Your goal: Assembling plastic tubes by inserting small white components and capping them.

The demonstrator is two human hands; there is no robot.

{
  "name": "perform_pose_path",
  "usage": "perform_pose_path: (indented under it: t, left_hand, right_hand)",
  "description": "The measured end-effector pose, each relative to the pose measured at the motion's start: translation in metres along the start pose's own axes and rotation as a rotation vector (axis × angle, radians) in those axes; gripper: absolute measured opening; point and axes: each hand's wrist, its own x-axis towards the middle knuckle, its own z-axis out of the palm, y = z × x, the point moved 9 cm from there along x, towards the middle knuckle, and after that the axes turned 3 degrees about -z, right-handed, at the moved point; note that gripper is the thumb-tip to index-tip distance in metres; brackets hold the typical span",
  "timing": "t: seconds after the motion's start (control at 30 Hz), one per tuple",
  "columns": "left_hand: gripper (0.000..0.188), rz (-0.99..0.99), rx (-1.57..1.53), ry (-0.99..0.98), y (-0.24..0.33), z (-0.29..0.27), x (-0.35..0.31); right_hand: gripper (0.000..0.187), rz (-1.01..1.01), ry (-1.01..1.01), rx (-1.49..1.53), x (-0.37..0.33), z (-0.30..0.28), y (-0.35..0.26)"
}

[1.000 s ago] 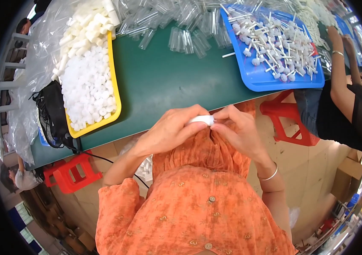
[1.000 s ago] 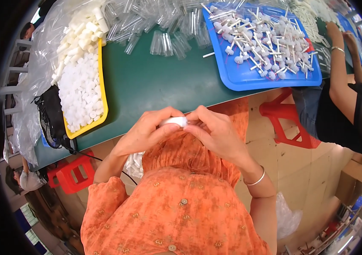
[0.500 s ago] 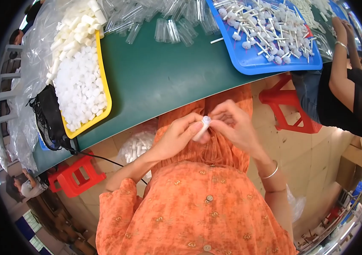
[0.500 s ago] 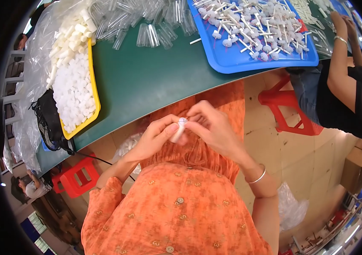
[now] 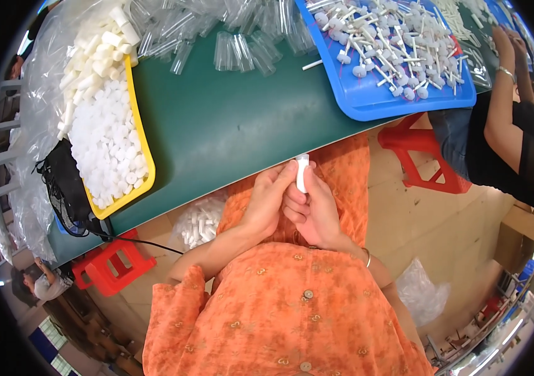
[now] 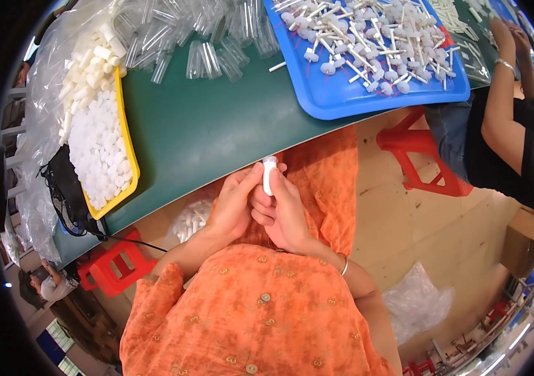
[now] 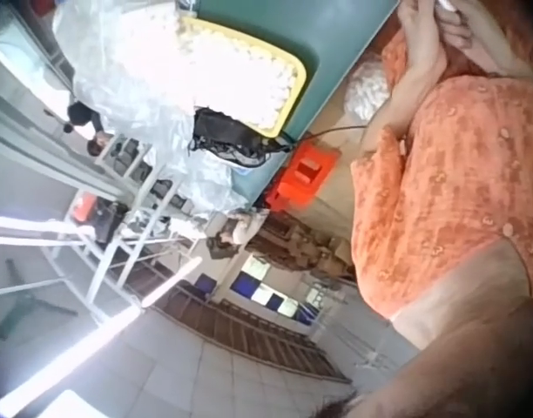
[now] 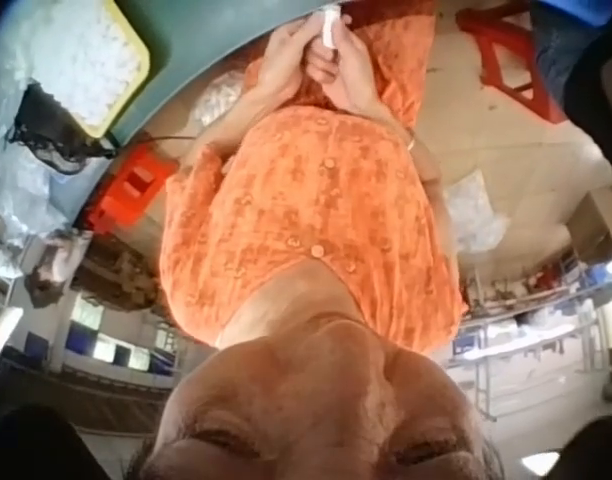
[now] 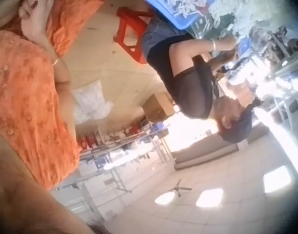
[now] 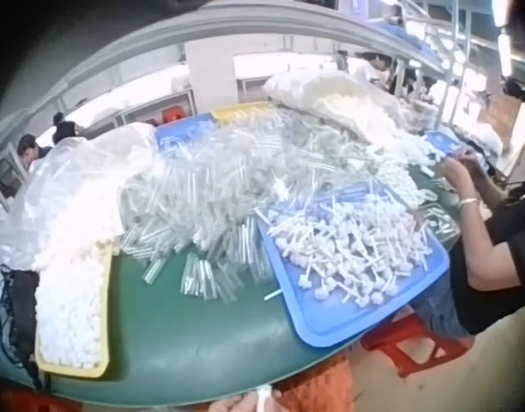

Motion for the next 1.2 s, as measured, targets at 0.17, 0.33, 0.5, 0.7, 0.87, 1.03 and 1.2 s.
perform_pose_path:
  t: [0.17, 0.33, 0.5, 0.7, 0.87, 1.03, 1.2]
  left_hand:
    - [0.030, 0.114, -0.062, -0.027, 0.003, 0.000, 0.006]
    - [0.027, 0.138, -0.143, -0.019, 0.002, -0.001, 0.005]
    - [0.031, 0.012, -0.139, -0.092, 0.002, 0.013, 0.001]
    - [0.031, 0.071, -0.074, -0.047, 0.005, 0.003, 0.002]
    - [0.024, 0.099, -0.104, 0.023, 0.008, -0.002, -0.016]
    - [0.027, 0.062, -0.058, -0.121, 0.000, 0.009, -0.024]
    - [0.030, 0.049, -0.034, -0.147, -0.002, 0.007, -0.024]
  right_hand:
    - [0.031, 0.069, -0.040, -0.151, 0.001, -0.009, -0.015]
    - [0.029, 0.188, -0.097, -0.118, -0.002, -0.009, -0.016]
    - [0.028, 0.290, -0.066, 0.141, -0.003, 0.001, -0.013]
    - [0.033, 0.148, -0.160, 0.071, -0.002, -0.001, -0.011]
    - [0.055, -0.853, -0.250, -1.587, -0.049, 0.034, -0.086]
    - [0.066, -0.894, -0.411, -1.629, -0.051, 0.045, -0.075]
    - [0.065, -0.954, -0.417, -1.613, -0.049, 0.048, -0.076]
